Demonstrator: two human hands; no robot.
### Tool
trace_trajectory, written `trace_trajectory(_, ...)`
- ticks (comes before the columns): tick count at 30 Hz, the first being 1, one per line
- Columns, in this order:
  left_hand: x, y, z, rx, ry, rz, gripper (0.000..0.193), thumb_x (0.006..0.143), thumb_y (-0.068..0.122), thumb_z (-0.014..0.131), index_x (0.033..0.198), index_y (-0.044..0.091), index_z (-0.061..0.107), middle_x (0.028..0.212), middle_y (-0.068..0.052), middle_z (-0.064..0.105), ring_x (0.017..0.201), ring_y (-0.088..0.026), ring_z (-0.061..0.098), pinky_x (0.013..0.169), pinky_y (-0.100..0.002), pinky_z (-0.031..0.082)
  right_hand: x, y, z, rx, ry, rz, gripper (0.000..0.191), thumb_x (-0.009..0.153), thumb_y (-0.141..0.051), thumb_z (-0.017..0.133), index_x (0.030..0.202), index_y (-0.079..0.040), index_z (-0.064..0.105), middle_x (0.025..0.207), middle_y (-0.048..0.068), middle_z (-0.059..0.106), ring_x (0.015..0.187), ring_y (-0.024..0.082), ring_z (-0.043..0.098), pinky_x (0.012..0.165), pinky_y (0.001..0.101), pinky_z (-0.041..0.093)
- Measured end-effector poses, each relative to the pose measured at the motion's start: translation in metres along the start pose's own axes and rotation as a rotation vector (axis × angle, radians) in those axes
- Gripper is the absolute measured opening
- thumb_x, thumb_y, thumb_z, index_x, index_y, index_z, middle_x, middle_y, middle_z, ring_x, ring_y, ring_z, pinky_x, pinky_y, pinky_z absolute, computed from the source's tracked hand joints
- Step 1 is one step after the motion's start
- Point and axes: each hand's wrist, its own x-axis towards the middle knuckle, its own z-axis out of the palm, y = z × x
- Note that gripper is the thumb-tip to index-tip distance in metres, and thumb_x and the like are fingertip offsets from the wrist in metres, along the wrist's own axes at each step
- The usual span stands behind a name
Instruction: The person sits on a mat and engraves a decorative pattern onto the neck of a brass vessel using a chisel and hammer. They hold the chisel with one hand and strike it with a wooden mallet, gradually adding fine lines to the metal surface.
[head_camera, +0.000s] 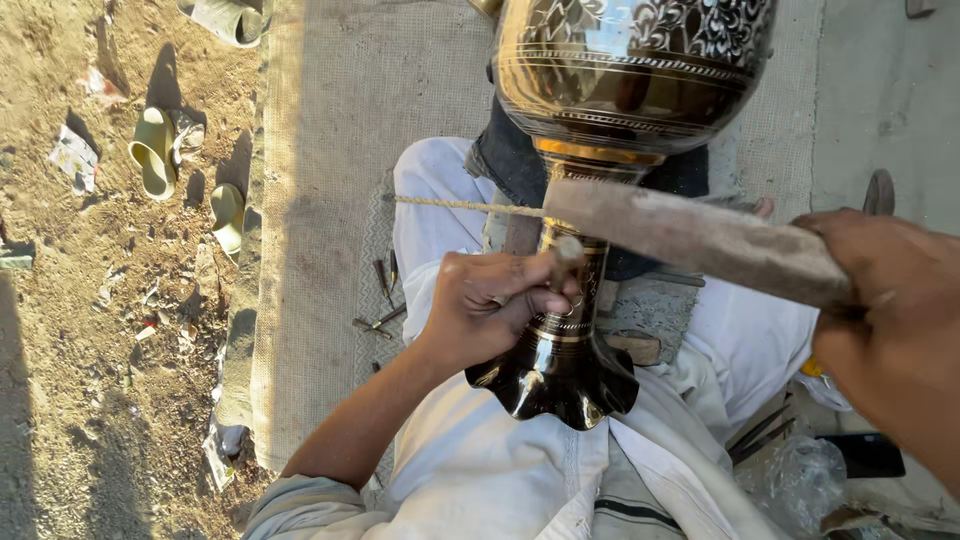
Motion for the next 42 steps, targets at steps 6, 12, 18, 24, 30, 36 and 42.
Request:
trace_trajectory(6, 0.012, 0.019, 0.019, -0.032, 0.127, -0.089, 0.027, 0.089, -0.007, 0.074, 0.113, 0.006, 0.070, 0.106, -0.010, 0.076, 0.099, -0.014, 0.073, 0.089, -0.026, 0.062, -0.018, 0.049, 0.039, 0.512, 0.198, 0.042, 0.031, 0.094, 0.003, 0.069, 0.124, -0.001, 0.065, 0.095, 0.012, 0.072, 0.081, 0.016, 0.069, 0.078, 0.0297, 0.053)
trace_trajectory(12, 0.033, 0.036, 0.047, 0.296, -0.149, -0.023, 0.068, 0.085, -0.020, 0.056, 0.145, 0.014, 0.061, 0.108, -0.007, 0.080, 0.093, -0.013, 0.079, 0.091, -0.025, 0.064, -0.026, 0.066, 0.074, 0.339, 0.201, 0.165, 0.043, 0.082, -0.001, 0.078, 0.124, -0.008, 0.071, 0.094, 0.012, 0.074, 0.078, 0.021, 0.071, 0.072, 0.0336, 0.052)
trace_trajectory(18, 0.044, 0.030, 0.060, 0.448, -0.319, -0.049, 0.075, 0.076, -0.020, 0.055, 0.144, 0.011, 0.061, 0.105, -0.010, 0.079, 0.096, -0.018, 0.079, 0.091, -0.030, 0.064, -0.027, 0.100, 0.095, 0.270, 0.256, 0.138, 0.043, 0.080, 0.000, 0.081, 0.122, -0.004, 0.072, 0.093, 0.018, 0.074, 0.080, 0.026, 0.072, 0.071, 0.0344, 0.053)
trace_trajectory(24, 0.042, 0.018, 0.073, 0.387, -0.282, -0.067, 0.067, 0.084, -0.020, 0.057, 0.142, 0.011, 0.061, 0.110, -0.009, 0.080, 0.095, -0.018, 0.081, 0.090, -0.027, 0.065, -0.023, 0.115, 0.109, 0.771, 0.282, -0.032, 0.028, 0.093, -0.003, 0.078, 0.118, -0.003, 0.066, 0.102, 0.014, 0.074, 0.092, 0.013, 0.071, 0.082, 0.0268, 0.056)
trace_trajectory(30, 0.030, 0.017, 0.078, 0.480, -0.176, -0.008, 0.056, 0.088, -0.018, 0.062, 0.137, 0.008, 0.064, 0.108, -0.010, 0.078, 0.094, -0.016, 0.080, 0.088, -0.026, 0.064, -0.008, 0.111, 0.084, 0.512, 0.324, -0.165, 0.058, 0.082, -0.001, 0.080, 0.135, 0.007, 0.058, 0.095, 0.020, 0.072, 0.085, 0.021, 0.071, 0.077, 0.0323, 0.056)
trace_trajectory(36, 0.017, 0.013, 0.088, 0.493, 0.017, -0.066, 0.047, 0.096, -0.015, 0.061, 0.137, 0.008, 0.064, 0.106, -0.007, 0.079, 0.095, -0.013, 0.080, 0.086, -0.025, 0.065, 0.005, 0.095, 0.046, 0.528, 0.179, -0.145, 0.030, 0.088, -0.004, 0.077, 0.116, -0.001, 0.066, 0.093, 0.014, 0.075, 0.082, 0.019, 0.075, 0.069, 0.0327, 0.058)
trace_trajectory(42, 0.010, 0.015, 0.095, 0.483, 0.151, -0.114, 0.040, 0.093, -0.005, 0.073, 0.131, 0.007, 0.069, 0.100, -0.005, 0.080, 0.090, -0.009, 0.077, 0.083, -0.024, 0.063, 0.020, 0.091, 0.023, 0.464, 0.035, -0.148, 0.029, 0.090, -0.005, 0.074, 0.118, -0.008, 0.068, 0.085, 0.007, 0.076, 0.076, 0.013, 0.077, 0.066, 0.0331, 0.056)
